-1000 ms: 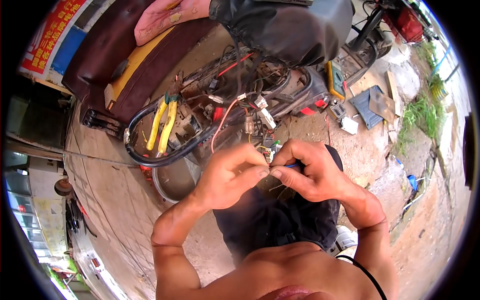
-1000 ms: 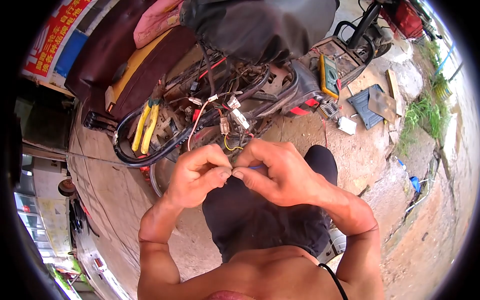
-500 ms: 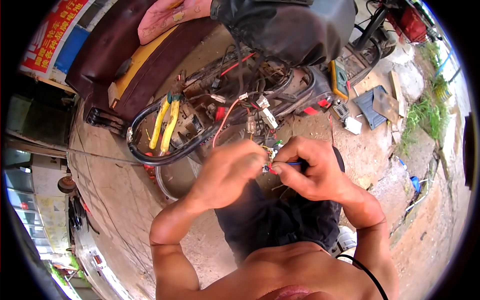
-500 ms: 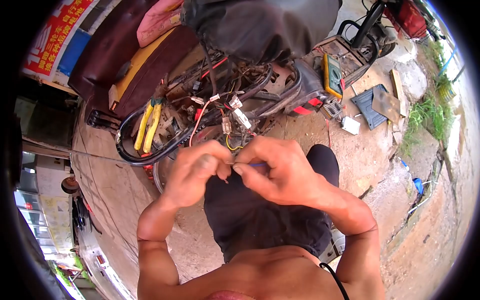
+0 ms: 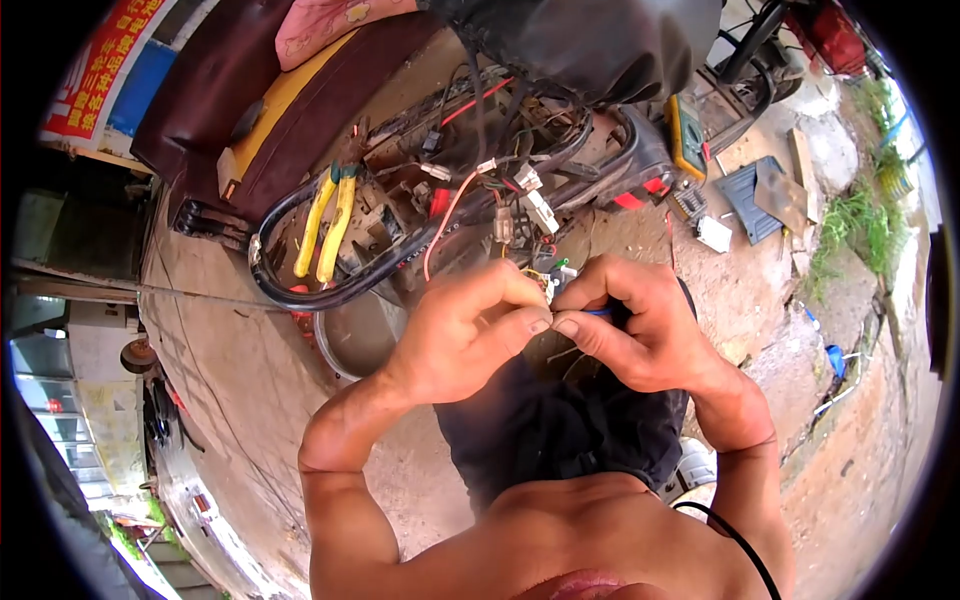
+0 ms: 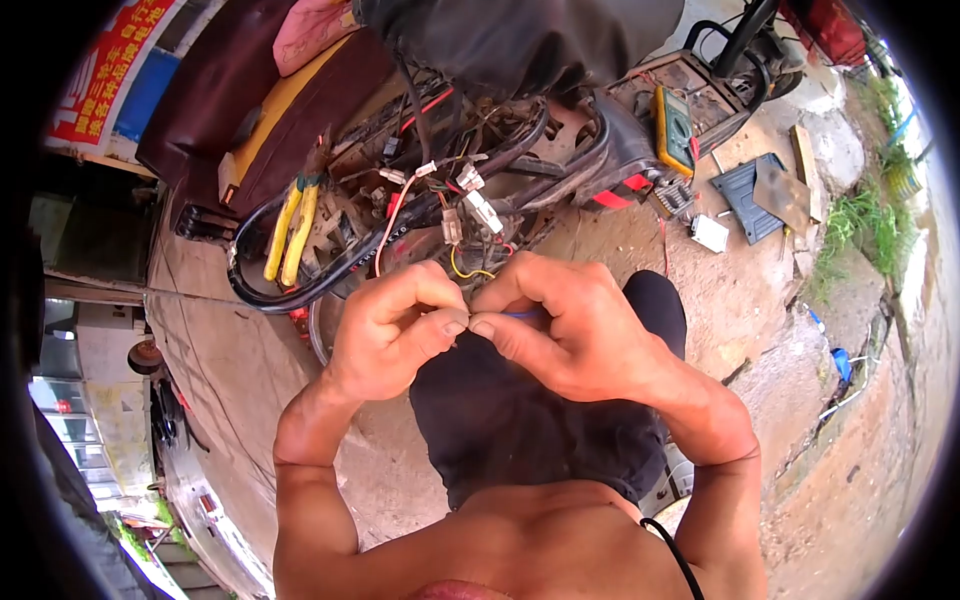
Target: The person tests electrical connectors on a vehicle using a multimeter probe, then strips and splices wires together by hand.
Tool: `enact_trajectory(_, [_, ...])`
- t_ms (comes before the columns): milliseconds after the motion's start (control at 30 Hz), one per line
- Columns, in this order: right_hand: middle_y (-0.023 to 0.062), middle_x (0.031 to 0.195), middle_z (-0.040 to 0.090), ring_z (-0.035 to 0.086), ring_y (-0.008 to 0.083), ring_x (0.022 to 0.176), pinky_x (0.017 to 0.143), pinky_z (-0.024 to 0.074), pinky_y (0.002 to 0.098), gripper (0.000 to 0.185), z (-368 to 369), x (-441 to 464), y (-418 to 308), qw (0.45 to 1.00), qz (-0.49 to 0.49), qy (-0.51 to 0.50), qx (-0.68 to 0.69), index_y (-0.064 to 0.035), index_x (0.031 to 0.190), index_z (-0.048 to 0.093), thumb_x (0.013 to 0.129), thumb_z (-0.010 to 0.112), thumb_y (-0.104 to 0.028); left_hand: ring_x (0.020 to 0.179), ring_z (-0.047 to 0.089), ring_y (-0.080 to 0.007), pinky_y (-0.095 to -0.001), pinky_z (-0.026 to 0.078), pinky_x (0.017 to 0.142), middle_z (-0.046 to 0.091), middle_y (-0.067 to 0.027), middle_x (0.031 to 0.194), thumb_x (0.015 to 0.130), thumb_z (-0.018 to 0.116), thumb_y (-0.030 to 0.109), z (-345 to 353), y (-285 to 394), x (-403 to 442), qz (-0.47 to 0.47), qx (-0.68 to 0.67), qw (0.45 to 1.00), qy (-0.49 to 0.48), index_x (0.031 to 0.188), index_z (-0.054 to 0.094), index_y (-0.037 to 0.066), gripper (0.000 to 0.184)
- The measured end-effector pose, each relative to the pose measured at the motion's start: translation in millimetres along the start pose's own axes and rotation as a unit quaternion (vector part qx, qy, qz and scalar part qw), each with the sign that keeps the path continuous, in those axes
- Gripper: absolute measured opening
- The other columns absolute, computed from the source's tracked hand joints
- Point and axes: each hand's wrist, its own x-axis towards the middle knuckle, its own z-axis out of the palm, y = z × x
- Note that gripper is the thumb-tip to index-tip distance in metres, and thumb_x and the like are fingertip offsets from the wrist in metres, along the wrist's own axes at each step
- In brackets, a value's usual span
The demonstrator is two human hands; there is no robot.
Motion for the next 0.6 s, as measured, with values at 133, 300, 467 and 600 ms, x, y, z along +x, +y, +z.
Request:
enact_trajectory(133, [0.0072,0.073,0.067,0.066,0.0159,0.062,0.058,0.0512,0.0302,0.008,1,1,0,1.000,-0.008,0.010,0.017,-0.0006,0.092,0.066,0.092,0.072,-0.006,0.070,0.059,-0.0157,-0.0282,0.050,0.065,0.064,-0.0079,0.088,0.091,0.070,0.001,-4,-2,4,0.142,0.137,0.980,0.018,0.097,0.063,0.001,0.009])
enact_trajectory(300, [0.0077,0.073,0.066,0.066,0.0157,0.063,0.059,0.0503,0.0285,0.009,-3,-1,-4,0.996,0.062,0.049,0.035,-0.0003,0.091,0.066,0.090,0.074,-0.006,0.088,0.064,-0.0199,-0.0329,0.053,0.076,0.067,-0.0118,0.096,0.087,0.075,0.002,-10,-6,3,0.158,0.132,0.974,0.094,0.111,0.061,-0.002,0.028])
enact_trajectory(467, [0.0087,0.075,0.067,0.066,0.0184,0.063,0.058,0.0505,0.0305,0.010,-3,3,1,0.997,-0.002,0.059,-0.045,-0.0007,0.091,0.067,0.087,0.075,-0.005,0.082,0.062,-0.0135,-0.0274,0.048,0.070,0.064,-0.0048,0.087,0.102,0.060,0.043,-12,-8,6,-0.025,0.003,1.000,0.019,0.106,0.065,-0.003,0.047])
enact_trajectory(600, [0.0089,0.077,0.068,0.066,0.0204,0.063,0.057,0.0509,0.0317,0.009,-2,6,2,0.996,-0.027,0.053,-0.074,-0.0016,0.091,0.068,0.085,0.075,-0.003,0.069,0.056,-0.0080,-0.0239,0.044,0.063,0.061,-0.0012,0.077,0.106,0.054,0.031,-6,2,12,-0.160,-0.113,0.980,-0.042,0.092,0.063,-0.001,0.035])
